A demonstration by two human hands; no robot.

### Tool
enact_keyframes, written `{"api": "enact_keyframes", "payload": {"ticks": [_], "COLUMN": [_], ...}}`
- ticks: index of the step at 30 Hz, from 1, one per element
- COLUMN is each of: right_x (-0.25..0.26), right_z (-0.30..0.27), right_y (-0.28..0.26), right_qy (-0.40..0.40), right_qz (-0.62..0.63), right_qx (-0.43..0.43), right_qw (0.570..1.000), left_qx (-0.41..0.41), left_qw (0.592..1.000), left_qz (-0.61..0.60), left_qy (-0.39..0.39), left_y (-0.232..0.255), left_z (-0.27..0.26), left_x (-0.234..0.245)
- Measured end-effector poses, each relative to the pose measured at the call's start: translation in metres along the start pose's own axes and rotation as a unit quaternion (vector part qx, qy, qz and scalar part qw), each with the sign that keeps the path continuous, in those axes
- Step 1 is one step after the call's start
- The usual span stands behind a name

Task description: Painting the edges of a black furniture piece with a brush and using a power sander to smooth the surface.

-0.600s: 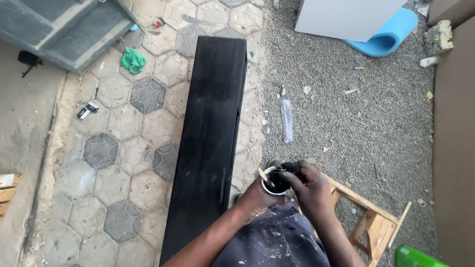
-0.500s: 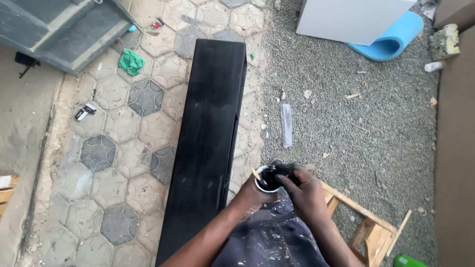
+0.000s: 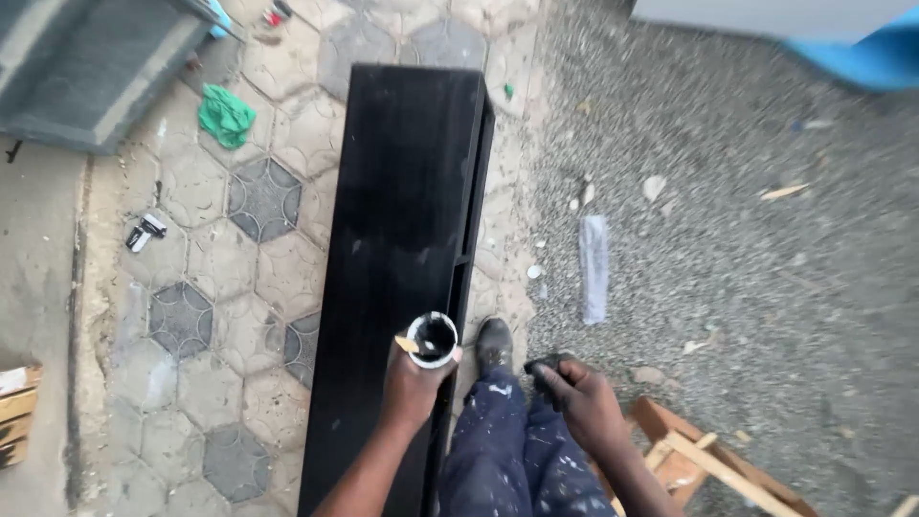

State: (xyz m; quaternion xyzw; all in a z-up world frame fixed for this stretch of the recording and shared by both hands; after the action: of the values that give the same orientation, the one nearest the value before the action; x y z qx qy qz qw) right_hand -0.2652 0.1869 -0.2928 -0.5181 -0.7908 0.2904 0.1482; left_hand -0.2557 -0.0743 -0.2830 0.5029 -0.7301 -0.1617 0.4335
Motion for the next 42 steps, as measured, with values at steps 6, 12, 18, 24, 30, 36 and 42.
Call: {"api": "enact_keyframes", "payload": {"ticks": [6, 12, 18, 24, 30, 36, 42], "right_x": [-0.030, -0.070, -0.105, -0.120, -0.119, -0.135, -0.123], "right_z": [0.173, 0.302, 0.345, 0.366, 0.360, 0.362, 0.352], "right_y": [0.068, 0.086, 0.083, 0.087, 0.068, 0.103, 0.102], "right_qy": [0.021, 0.035, 0.085, 0.126, 0.160, 0.144, 0.056], "right_qz": [0.161, 0.248, 0.294, 0.293, 0.034, -0.035, 0.071], "right_qx": [0.005, -0.014, 0.004, 0.081, 0.244, 0.350, 0.230], "right_qw": [0.987, 0.968, 0.952, 0.944, 0.956, 0.925, 0.969], "left_qx": [-0.098, -0.376, -0.454, -0.405, -0.387, -0.347, -0.347], "left_qw": [0.990, 0.904, 0.842, 0.850, 0.851, 0.843, 0.831], "left_qz": [0.104, 0.201, 0.286, 0.334, 0.354, 0.407, 0.428], "left_qy": [-0.014, 0.026, 0.059, 0.043, 0.027, 0.053, 0.069], "left_y": [-0.042, -0.058, -0.085, -0.076, -0.077, -0.077, -0.077], "left_z": [0.178, 0.331, 0.394, 0.383, 0.385, 0.385, 0.385], "left_x": [-0.017, -0.065, -0.093, -0.094, -0.094, -0.100, -0.102]}}
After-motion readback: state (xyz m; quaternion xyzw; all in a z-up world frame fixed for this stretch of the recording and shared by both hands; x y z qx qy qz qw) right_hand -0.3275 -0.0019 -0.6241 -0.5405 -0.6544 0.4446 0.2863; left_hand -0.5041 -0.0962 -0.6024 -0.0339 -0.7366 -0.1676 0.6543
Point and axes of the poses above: each hand's wrist, its own z-axis towards the middle knuckle, its own x-axis out of the back of the hand, y = z × x, the point moved 2 cm from there along z, towards the middle knuckle, and after that the axes turned 14 degrees about -y, right-handed, at the moved point
